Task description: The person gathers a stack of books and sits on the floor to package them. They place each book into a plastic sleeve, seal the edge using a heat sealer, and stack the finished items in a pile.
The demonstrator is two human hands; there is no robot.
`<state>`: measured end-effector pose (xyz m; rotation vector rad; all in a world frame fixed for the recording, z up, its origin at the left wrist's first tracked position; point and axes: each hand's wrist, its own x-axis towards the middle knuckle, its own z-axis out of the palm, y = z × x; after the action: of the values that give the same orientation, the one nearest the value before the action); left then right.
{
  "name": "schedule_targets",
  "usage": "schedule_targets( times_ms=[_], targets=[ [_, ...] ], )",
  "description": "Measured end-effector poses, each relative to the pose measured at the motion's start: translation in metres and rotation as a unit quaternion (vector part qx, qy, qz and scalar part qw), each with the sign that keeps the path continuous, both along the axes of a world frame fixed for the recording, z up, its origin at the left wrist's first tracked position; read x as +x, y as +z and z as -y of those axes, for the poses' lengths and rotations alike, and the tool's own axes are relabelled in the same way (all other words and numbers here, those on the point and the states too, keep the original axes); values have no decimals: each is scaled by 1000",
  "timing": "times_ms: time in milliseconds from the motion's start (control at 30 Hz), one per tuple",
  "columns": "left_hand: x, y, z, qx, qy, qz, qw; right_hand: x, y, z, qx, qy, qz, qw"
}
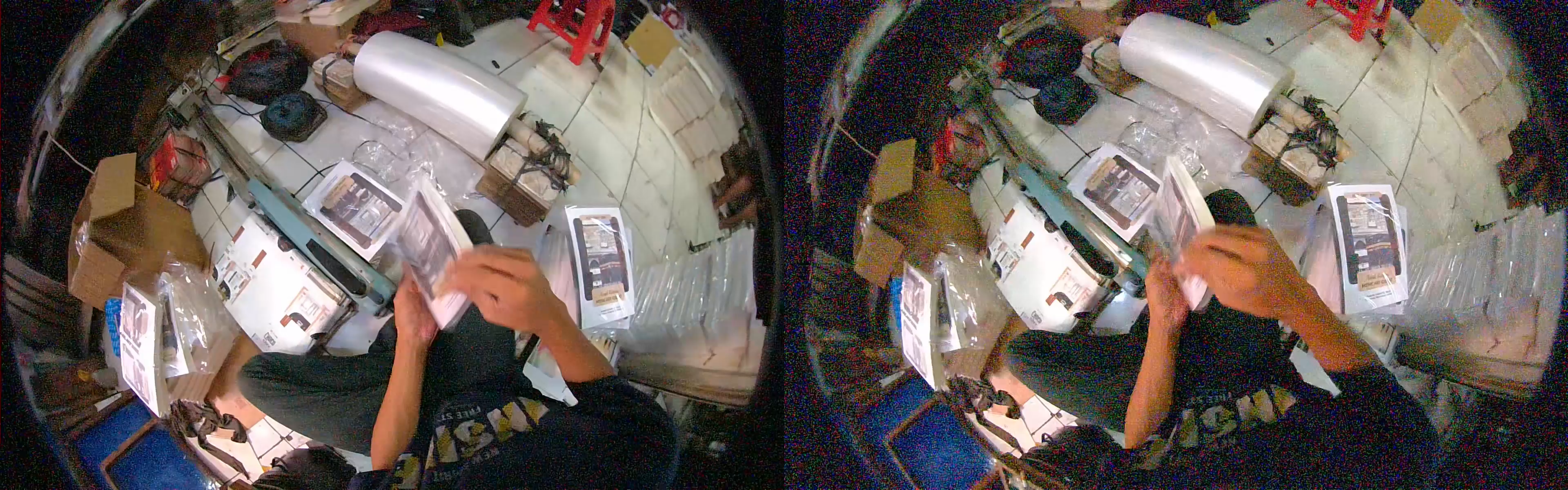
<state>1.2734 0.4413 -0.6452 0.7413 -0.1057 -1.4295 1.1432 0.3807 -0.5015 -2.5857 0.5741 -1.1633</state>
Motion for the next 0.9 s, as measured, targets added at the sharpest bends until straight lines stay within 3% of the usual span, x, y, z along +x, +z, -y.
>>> schedule_targets(
  times_ms=[33, 67, 100, 167, 233, 300, 333, 367, 433, 467, 500, 567, 633, 700, 767, 833, 900],
  targets=[
    [2, -4, -8, 63, -23, -69, 995, -10, 18, -14, 75, 9, -32, 997],
    [0, -10, -13, 43, -28, -114, 992, -16, 29, -23, 147, 17, -63, 987],
    [-1, -15, -18, 21, -31, -158, 987, -20, 34, -28, 147, 17, -68, 987],
    [-2, -23, -27, 71, -20, -138, 988, -26, 38, -36, 262, -95, 10, 960],
    [-1, -30, -28, -60, -8, -202, 977, -31, 19, -24, 224, -149, 49, 962],
    [8, -30, -31, -140, -51, -238, 960, -29, 8, -7, 304, -99, 132, 938],
    [10, -33, -34, -132, -57, -227, 963, -35, -5, -1, 460, -36, 110, 880],
    [12, -34, -35, -122, -63, -216, 967, -33, 0, 0, 459, -34, 108, 881],
    [10, -35, -41, -104, -63, -200, 972, -24, 15, -2, 593, -6, 11, 805],
    [8, -33, -44, -84, -67, -185, 977, -12, 19, -9, 530, -69, -14, 845],
    [6, -30, -45, -82, -66, -188, 977, -11, 12, -6, 532, -71, -16, 844],
    [4, -24, -39, -8, -89, -27, 996, -8, -12, 11, 458, -166, 9, 873],
    [5, -27, -35, 10, -87, -12, 996, -9, -19, 19, 462, -162, 72, 869],
    [11, -12, -35, 21, -122, 45, 991, -11, -17, 22, 525, -161, 129, 826],
    [10, -12, -37, 18, -115, -16, 993, -17, -26, 29, 526, -148, 125, 828],
    [8, -14, -41, 27, -89, 57, 994, -19, -27, 32, 598, -157, 141, 773],
    [12, -1, -45, 70, -42, 74, 994, -20, -43, 38, 616, -148, 142, 761]
  ],
)
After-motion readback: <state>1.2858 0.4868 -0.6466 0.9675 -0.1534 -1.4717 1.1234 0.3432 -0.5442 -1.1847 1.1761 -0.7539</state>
